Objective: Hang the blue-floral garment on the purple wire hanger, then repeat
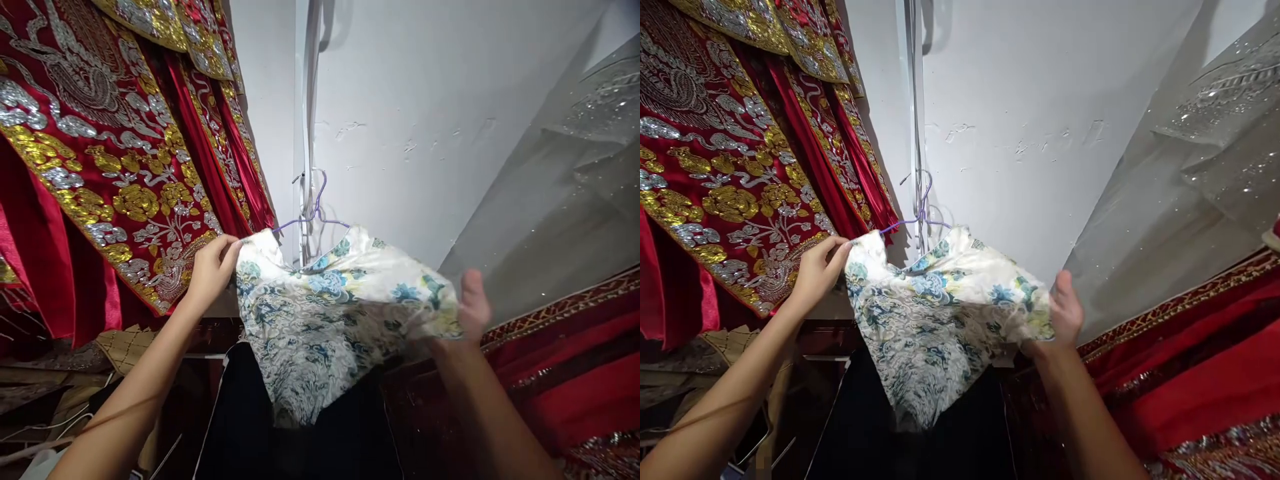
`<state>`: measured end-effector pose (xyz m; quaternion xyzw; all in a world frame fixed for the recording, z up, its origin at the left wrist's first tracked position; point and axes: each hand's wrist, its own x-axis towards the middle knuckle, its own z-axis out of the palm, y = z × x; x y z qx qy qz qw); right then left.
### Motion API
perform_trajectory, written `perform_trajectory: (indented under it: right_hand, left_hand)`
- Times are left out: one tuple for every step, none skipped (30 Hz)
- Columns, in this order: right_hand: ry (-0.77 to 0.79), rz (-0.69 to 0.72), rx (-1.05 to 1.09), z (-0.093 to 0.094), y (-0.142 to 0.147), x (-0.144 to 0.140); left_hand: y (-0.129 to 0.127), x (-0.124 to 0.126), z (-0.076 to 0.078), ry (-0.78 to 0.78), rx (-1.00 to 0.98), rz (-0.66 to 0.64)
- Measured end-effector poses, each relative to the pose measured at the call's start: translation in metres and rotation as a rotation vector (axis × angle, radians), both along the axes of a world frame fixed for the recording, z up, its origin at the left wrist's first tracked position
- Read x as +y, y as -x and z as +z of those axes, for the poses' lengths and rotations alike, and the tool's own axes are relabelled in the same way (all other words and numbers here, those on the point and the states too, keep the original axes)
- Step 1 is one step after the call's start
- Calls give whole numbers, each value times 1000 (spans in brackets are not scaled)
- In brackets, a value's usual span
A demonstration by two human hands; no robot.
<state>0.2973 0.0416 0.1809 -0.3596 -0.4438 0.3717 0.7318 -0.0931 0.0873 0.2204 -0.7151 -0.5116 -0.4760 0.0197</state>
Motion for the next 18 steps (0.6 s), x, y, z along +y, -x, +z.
perform_trajectory:
  right_hand:
    - [14,35,75,7,-4,0]
    - [7,45,154,15,-6,-1]
    - [-14,52,241,22,-5,-3]
    - [-38,53,338,27,-3,-7]
    - [-47,56,432,30,2,-13]
    - [-40,41,515,29,9,-22]
    - [-15,14,578,26,17,-32]
    - [21,-18,621,20,26,-43]
    - [47,-63,648,14,34,-52]
    - [61,-81,663,9,42,-60]
    - [68,-86,670,6,49,-65]
    - [64,-72,673,6,54,-66]
    - [53,-41,669,9,58,-65]
    - [37,-10,658,13,60,-61]
    - [17,17,637,19,61,-57]
    - [-5,32,607,24,60,-53]
    - [-31,24,569,27,59,-51]
    - [-64,-8,505,27,58,-52]
  left_hand:
    - [-4,3,8,-48,-18,14]
    - [-9,5,16,-91,-31,22]
    - [-15,6,24,-122,-30,23]
    - [-22,7,31,-137,-12,15]
    - [-29,6,36,-137,21,-5]
    - [-36,5,37,-124,62,-39]
    - [-44,3,36,-105,106,-83]
    - [-50,1,32,-86,143,-131]
    - [-57,0,27,-68,172,-182]
    - [-62,0,20,-49,195,-231]
    - [-67,1,14,-30,213,-272]
    - [-70,3,10,-15,225,-303]
    - [-73,6,7,-7,227,-321]
    - [-74,8,7,-8,220,-328]
    - [-75,11,8,-21,209,-328]
    - [-75,12,11,-43,193,-324]
    - [-75,12,14,-66,176,-321]
    - [-74,10,17,-86,162,-317]
